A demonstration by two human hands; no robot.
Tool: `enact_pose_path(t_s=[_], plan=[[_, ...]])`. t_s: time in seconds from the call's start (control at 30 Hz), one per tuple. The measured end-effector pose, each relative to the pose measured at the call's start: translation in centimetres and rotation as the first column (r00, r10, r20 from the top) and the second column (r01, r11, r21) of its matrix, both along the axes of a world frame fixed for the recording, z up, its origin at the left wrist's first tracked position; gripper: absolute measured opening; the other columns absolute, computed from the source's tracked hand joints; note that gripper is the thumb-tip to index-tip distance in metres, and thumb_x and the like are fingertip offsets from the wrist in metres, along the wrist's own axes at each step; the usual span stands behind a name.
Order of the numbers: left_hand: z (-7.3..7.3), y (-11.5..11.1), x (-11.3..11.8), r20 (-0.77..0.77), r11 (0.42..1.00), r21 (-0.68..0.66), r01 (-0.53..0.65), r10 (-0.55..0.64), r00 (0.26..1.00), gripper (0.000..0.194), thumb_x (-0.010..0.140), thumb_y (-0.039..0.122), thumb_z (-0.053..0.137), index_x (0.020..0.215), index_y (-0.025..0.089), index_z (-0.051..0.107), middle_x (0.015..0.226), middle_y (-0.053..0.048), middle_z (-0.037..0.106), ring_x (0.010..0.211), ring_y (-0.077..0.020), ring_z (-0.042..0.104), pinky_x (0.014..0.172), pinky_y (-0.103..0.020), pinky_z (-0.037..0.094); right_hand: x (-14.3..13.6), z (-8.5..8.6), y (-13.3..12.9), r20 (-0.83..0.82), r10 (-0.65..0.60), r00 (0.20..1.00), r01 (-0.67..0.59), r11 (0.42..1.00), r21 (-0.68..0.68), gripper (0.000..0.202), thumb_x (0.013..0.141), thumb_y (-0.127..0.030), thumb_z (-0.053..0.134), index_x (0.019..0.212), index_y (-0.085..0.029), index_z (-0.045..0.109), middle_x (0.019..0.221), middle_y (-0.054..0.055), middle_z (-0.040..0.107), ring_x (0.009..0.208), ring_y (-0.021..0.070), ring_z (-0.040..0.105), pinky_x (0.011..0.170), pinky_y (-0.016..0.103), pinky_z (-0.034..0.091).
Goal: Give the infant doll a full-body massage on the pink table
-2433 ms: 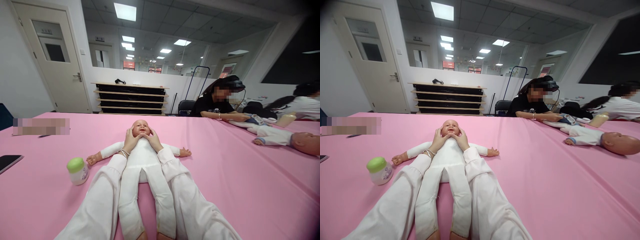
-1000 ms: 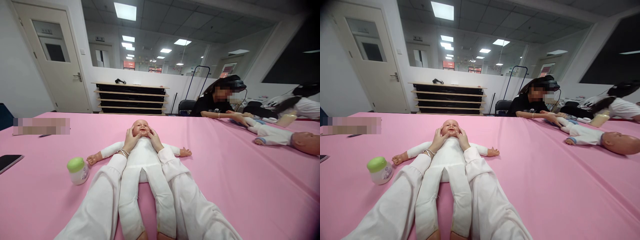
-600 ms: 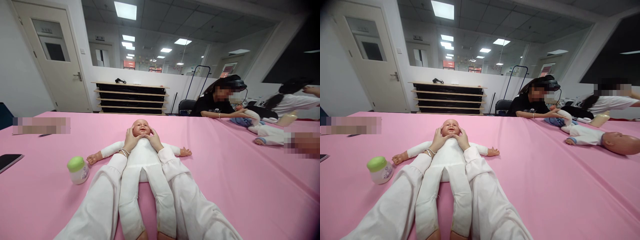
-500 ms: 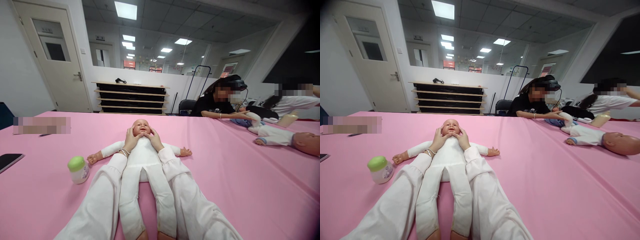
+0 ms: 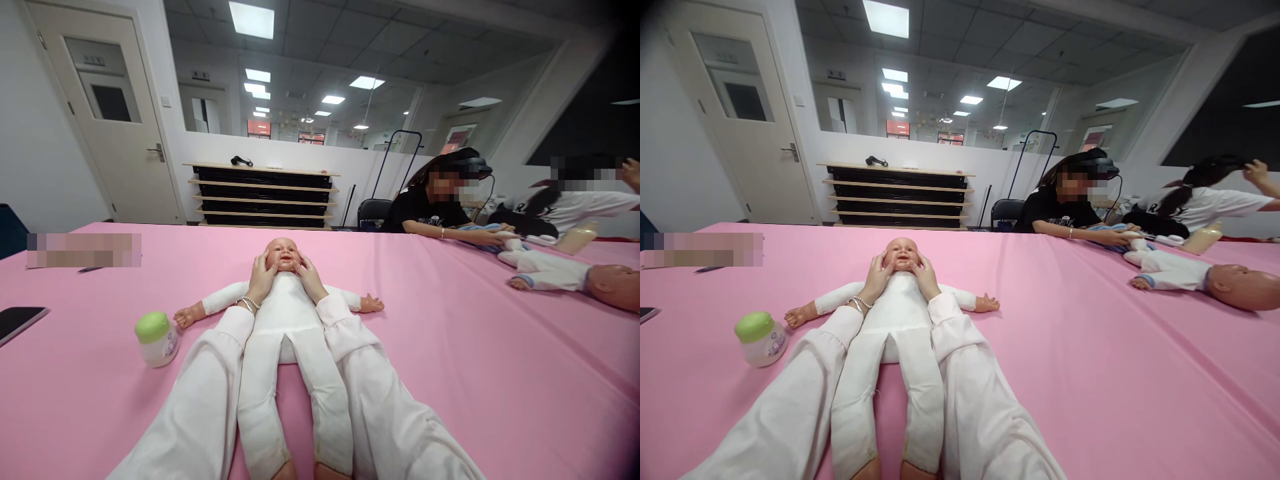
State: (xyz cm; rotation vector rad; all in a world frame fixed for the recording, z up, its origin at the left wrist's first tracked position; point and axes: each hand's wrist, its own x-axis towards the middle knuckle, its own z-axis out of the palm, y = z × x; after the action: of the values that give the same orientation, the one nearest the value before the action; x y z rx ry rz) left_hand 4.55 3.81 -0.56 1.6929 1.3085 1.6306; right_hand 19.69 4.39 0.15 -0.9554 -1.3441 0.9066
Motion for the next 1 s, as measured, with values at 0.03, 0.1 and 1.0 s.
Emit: enact_pose_path(t_s=[0.03,0.1,1.0], plan=[[0.2,-0.2,0.1,-0.011,1.0,-0.008,-0.002,0.001,1.0,0.052,0.078,0.042,0.057,0.122,0.018,0.045,0.121,-0.011,0.045,0.121,-0.0234,0.039,0.105,-0.039,0.029,-0.1,0.2,-0.2,0.027,-0.015,1.0,0.015,1.0,0.004,0.071,0.064,-0.047,0.067,0.125,-0.017,0.048,0.132,0.009,0.047,0.123,0.0218,0.041,0.105,0.036,0.033],[0.5,-0.7,0.2,-0.031,1.0,-0.021,-0.014,0.013,0.999,0.066,0.069,0.045,0.066,0.123,0.017,0.042,0.123,-0.012,0.043,0.122,-0.0255,0.038,0.105,-0.04,0.029,-0.2,0.5,-0.7,0.062,-0.04,0.997,0.041,0.999,0.0,0.077,0.058,-0.043,0.072,0.126,-0.016,0.047,0.131,0.011,0.047,0.122,0.0226,0.042,0.105,0.036,0.033],[-0.4,0.6,-0.1,0.064,1.0,0.028,-0.002,0.0,0.998,0.034,0.083,0.019,0.044,0.115,0.02,0.052,0.117,-0.007,0.049,0.117,-0.0183,0.043,0.106,-0.035,0.03,0.5,-0.9,0.9,-0.14,0.027,0.99,-0.034,0.999,-0.043,0.048,0.074,-0.041,0.056,0.118,-0.021,0.057,0.132,0.003,0.048,0.123,0.0206,0.043,0.102,0.041,0.038]])
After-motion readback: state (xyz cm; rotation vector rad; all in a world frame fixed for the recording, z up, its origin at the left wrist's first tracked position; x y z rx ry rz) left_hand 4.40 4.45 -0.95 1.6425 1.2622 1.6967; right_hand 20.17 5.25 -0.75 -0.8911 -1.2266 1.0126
